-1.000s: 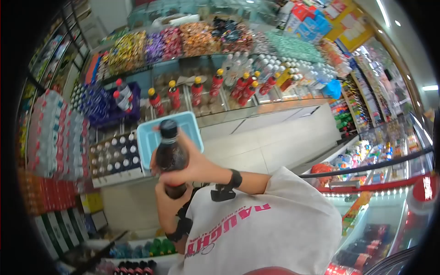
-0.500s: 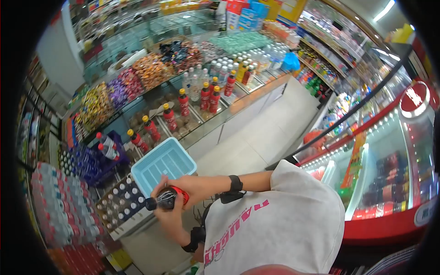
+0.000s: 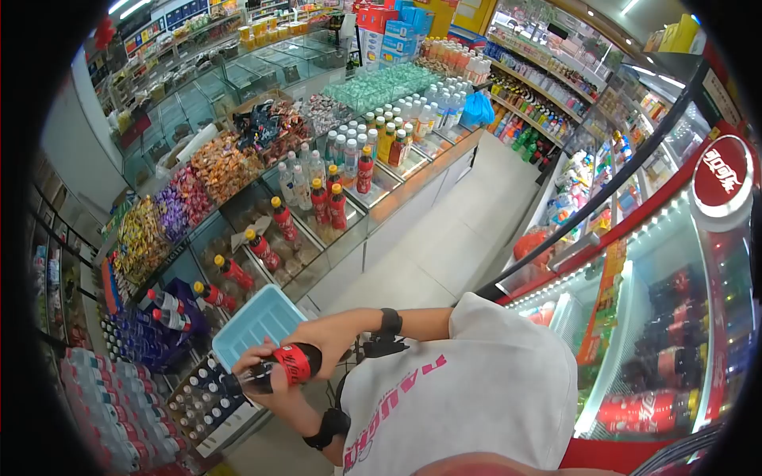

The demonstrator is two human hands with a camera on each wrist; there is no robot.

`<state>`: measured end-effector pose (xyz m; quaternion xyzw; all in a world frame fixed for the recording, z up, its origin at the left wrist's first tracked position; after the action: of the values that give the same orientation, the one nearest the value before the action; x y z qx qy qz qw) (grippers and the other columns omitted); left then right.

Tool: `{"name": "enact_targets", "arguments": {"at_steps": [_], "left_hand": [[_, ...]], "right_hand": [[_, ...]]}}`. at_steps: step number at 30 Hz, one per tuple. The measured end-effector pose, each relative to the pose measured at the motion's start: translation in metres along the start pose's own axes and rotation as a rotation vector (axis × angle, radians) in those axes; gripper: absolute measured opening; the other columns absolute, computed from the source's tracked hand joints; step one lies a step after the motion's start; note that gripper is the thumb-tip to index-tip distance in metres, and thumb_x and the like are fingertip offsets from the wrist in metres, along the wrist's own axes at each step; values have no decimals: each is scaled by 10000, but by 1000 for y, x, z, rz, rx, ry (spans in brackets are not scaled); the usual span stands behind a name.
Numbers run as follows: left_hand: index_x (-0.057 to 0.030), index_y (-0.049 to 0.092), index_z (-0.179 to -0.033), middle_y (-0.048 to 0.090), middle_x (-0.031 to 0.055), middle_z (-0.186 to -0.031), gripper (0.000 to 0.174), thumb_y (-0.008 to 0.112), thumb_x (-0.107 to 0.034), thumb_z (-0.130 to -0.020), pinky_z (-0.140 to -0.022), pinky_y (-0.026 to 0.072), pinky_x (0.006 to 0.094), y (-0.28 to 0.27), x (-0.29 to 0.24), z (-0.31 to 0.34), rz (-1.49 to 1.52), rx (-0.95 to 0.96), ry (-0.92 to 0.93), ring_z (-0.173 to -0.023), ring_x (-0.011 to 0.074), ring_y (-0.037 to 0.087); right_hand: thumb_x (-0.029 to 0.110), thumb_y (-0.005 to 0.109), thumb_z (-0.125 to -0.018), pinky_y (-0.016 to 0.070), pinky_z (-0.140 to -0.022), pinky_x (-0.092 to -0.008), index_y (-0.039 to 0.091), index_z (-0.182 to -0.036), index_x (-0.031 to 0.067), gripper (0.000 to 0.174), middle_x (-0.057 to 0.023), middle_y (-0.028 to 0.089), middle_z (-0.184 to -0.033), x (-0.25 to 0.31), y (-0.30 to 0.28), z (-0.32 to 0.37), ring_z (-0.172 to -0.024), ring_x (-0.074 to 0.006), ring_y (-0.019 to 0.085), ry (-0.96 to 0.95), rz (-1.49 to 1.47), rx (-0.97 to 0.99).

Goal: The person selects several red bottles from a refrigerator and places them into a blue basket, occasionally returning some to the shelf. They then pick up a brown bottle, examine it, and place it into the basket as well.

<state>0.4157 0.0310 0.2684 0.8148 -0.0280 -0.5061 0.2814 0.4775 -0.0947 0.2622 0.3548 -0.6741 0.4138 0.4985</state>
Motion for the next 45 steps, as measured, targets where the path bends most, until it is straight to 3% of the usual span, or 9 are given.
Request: {"name": "enact_targets", "arguments": {"at_steps": [4,7,11,19,23,24,35,40,45], "left_hand": [[-79,492,-1088,556,104,-984,420,753,-246,-804,-1096,425,501,32,20,-14,18,215,-13,-913,221,594],[-72,498,-1059,557,99,-945,385,728,-214,-784,-1057,448,488,45,35,-28,-14,209,-18,-882,225,600],[-68,514,-1029,569,102,-919,304,664,-96,-765,-1059,442,504,55,45,-47,-68,66,27,-874,213,587],[26,499,-1318,646,145,-1183,655,819,-205,-794,-1108,445,431,118,66,-60,-238,181,117,-1178,274,623],[-22,536,-1273,664,132,-1193,636,831,-1,-710,-1072,461,388,115,77,-47,-513,435,103,-1170,253,632],[-38,569,-1215,666,117,-1174,572,824,27,-708,-1050,468,377,120,76,-46,-537,446,35,-1140,239,632],[-7,551,-1154,646,112,-1019,480,814,-18,-753,-866,524,339,64,125,-47,-810,359,-351,-937,202,643],[-2,544,-1169,700,166,-1043,523,839,-93,-747,-826,548,371,84,150,-29,-731,681,-517,-950,255,705],[35,518,-1347,674,216,-1173,734,884,-222,-765,-969,511,415,91,149,-21,-774,736,-438,-1117,317,670]], "right_hand": [[201,896,-751,522,-718,-324,592,-1075,-1,488,-24,621,-845,-25,-15,12,-792,-134,583,-4,-206,195],[234,925,-724,524,-722,-334,588,-1075,0,540,-60,634,-842,-29,-37,26,-776,-155,592,-94,-256,-16],[242,903,-731,525,-700,-360,572,-1165,-14,603,-132,645,-835,-71,-79,51,-727,-202,610,67,273,-55],[123,838,-729,544,-671,-344,559,-1139,-16,516,-107,681,-798,-65,-112,55,-697,-187,663,38,-25,-249],[13,791,-729,540,-803,-364,556,-1216,-2,542,-155,676,-1048,-73,-123,55,-912,-268,687,-125,321,-549],[34,804,-755,507,-985,-391,516,-1402,23,709,-135,636,-1263,-86,-119,56,-1203,-268,612,-12,179,-445],[195,702,-987,508,-1021,-360,429,-1509,45,607,-117,656,-1248,-39,-156,105,-1189,-213,634,147,-47,-509],[338,799,-912,452,-572,-319,598,-1008,28,382,-84,587,-712,-26,-131,87,-604,-157,549,149,303,-527],[331,804,-891,389,-543,-329,589,-899,32,368,-89,467,-632,-39,-138,102,-572,-178,422,181,298,-690]]}}
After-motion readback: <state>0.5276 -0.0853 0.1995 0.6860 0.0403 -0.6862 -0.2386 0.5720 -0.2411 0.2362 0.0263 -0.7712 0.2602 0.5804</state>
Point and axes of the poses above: each hand's wrist, its own z-axis away from the middle knuckle, its own y-axis out of the palm, x = y × z, the point moved 6 cm from there along -z, towards the middle knuckle
